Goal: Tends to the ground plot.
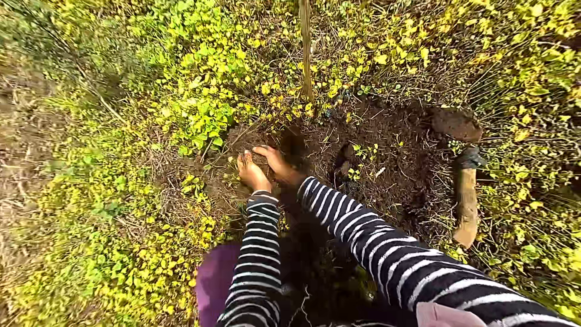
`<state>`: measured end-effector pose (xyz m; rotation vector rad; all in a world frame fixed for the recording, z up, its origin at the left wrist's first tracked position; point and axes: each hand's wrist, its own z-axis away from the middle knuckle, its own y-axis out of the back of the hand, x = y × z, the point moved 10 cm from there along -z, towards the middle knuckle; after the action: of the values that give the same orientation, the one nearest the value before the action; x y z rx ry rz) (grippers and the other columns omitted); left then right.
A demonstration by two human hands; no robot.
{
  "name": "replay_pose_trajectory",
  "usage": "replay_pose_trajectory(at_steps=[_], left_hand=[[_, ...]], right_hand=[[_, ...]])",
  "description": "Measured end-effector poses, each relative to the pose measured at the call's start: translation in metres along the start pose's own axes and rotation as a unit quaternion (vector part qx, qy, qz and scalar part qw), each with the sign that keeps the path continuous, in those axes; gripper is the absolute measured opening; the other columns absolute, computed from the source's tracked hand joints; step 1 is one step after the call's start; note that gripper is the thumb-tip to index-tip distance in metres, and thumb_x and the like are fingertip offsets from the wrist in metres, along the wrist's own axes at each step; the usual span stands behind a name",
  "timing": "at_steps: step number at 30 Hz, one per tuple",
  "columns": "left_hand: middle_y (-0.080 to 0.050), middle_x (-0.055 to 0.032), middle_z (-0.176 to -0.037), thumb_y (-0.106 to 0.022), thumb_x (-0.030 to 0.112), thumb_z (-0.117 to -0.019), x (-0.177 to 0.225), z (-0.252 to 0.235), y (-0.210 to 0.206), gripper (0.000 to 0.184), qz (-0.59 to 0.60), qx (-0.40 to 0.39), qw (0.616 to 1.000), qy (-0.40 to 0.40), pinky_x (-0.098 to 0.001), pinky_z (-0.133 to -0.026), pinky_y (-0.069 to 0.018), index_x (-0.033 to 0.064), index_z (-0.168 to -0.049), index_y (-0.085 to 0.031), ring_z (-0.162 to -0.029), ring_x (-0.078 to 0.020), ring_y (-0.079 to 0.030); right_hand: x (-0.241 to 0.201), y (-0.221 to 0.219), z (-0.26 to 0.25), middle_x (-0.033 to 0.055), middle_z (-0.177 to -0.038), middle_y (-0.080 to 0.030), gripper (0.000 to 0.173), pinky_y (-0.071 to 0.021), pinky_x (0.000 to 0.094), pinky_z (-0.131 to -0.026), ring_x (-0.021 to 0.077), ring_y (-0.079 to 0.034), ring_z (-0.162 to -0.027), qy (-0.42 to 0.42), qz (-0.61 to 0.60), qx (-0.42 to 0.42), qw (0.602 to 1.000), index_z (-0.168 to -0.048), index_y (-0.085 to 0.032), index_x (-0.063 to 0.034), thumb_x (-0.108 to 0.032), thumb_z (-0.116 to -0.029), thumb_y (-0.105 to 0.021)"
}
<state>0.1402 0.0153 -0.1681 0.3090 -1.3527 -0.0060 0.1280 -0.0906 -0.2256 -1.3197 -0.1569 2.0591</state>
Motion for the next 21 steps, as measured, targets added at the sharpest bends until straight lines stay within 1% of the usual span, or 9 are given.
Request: replay_pose_trajectory(at_steps=[3,7,10,11,13,15,18,20,21], left_hand=[[-0.047,-0.0231,-0.153,-0.052,0.027,-0.1088,0.028,0.045,-0.042,0.048,-0.043,-0.024,0.999,0.009,-0.0470,-0.121,-0.0323,0.0027,-0.150,-0.049,-0.145,-0.0328,-0.042],[-0.046,-0.0255,-0.153,-0.061,0.021,-0.1048,0.009,0.102,-0.104,0.050,-0.037,-0.152,0.986,0.050,-0.0475,-0.119,-0.0352,0.0011,-0.149,-0.049,-0.143,-0.0352,-0.043],[-0.057,-0.0210,-0.146,-0.063,0.027,-0.1036,-0.013,0.110,-0.132,0.042,-0.143,-0.287,0.947,-0.012,-0.0498,-0.117,-0.0393,0.0029,-0.138,-0.063,-0.139,-0.0333,-0.050],[-0.060,-0.0161,-0.144,-0.061,0.030,-0.1045,-0.015,0.106,-0.135,0.038,-0.216,-0.314,0.923,-0.061,-0.0535,-0.117,-0.0373,0.0078,-0.134,-0.068,-0.139,-0.0328,-0.050],[-0.052,-0.0073,-0.155,-0.057,0.035,-0.1057,-0.018,0.094,-0.136,0.038,-0.349,-0.353,0.858,-0.135,-0.0636,-0.120,-0.0241,0.0186,-0.139,-0.065,-0.149,-0.0333,-0.037],[-0.029,-0.0037,-0.170,-0.067,0.038,-0.0995,-0.026,0.075,-0.138,0.058,-0.444,-0.381,0.785,-0.200,-0.0726,-0.121,-0.0064,0.0280,-0.154,-0.050,-0.158,-0.0370,-0.015],[0.005,-0.0075,-0.175,-0.090,0.045,-0.0751,-0.041,0.036,-0.137,0.115,-0.568,-0.396,0.674,-0.257,-0.0813,-0.114,0.0053,0.0404,-0.165,-0.019,-0.158,-0.0460,0.009],[0.011,-0.0111,-0.174,-0.090,0.057,-0.0705,-0.054,0.008,-0.125,0.126,-0.624,-0.402,0.628,-0.233,-0.0859,-0.111,0.0013,0.0424,-0.166,-0.008,-0.155,-0.0527,0.011],[0.009,-0.0090,-0.175,-0.087,0.060,-0.0730,-0.055,-0.003,-0.119,0.122,-0.621,-0.413,0.629,-0.222,-0.0869,-0.110,-0.0008,0.0423,-0.166,-0.009,-0.156,-0.0531,0.009]], right_hand=[[-0.037,0.040,0.021,0.0128,-0.129,-0.064,0.040,-0.0525,0.0429,-0.099,0.0208,-0.063,-0.117,-0.022,-0.051,-0.012,0.998,-0.138,-0.057,-0.0060,-0.031,-0.1076,-0.049],[-0.071,0.138,0.047,0.0076,-0.101,-0.066,0.033,-0.0566,0.0390,-0.075,0.0168,-0.065,-0.087,-0.068,0.069,0.080,0.992,-0.121,-0.061,-0.0083,-0.034,-0.1024,-0.051],[-0.080,0.189,0.044,0.0114,-0.101,-0.062,0.030,-0.0516,0.0436,-0.076,0.0209,-0.060,-0.088,-0.051,0.175,0.145,0.973,-0.119,-0.063,-0.0035,-0.026,-0.1015,-0.054],[-0.082,0.196,0.038,0.0139,-0.105,-0.064,0.029,-0.0521,0.0458,-0.080,0.0228,-0.061,-0.093,-0.029,0.222,0.141,0.964,-0.119,-0.064,-0.0018,-0.023,-0.1016,-0.054],[-0.081,0.206,0.023,0.0206,-0.130,-0.063,0.034,-0.0491,0.0567,-0.099,0.0325,-0.061,-0.119,0.001,0.311,0.134,0.941,-0.128,-0.066,-0.0028,-0.020,-0.0983,-0.064],[-0.068,0.204,0.015,0.0246,-0.161,-0.036,0.060,-0.0341,0.0652,-0.116,0.0426,-0.036,-0.147,-0.019,0.412,0.092,0.906,-0.148,-0.056,-0.0102,-0.028,-0.0933,-0.075],[-0.024,0.181,0.015,0.0283,-0.170,-0.004,0.104,-0.0279,0.0812,-0.108,0.0607,-0.013,-0.150,-0.074,0.645,-0.012,0.761,-0.164,-0.030,-0.0289,-0.034,-0.0790,-0.090],[-0.005,0.175,0.022,0.0308,-0.169,-0.001,0.126,-0.0317,0.0852,-0.101,0.0670,-0.013,-0.147,-0.071,0.728,-0.016,0.682,-0.166,-0.019,-0.0307,-0.027,-0.0671,-0.097],[-0.003,0.175,0.026,0.0308,-0.169,-0.001,0.127,-0.0313,0.0850,-0.101,0.0671,-0.014,-0.146,-0.074,0.740,-0.017,0.669,-0.167,-0.018,-0.0286,-0.026,-0.0673,-0.097]])
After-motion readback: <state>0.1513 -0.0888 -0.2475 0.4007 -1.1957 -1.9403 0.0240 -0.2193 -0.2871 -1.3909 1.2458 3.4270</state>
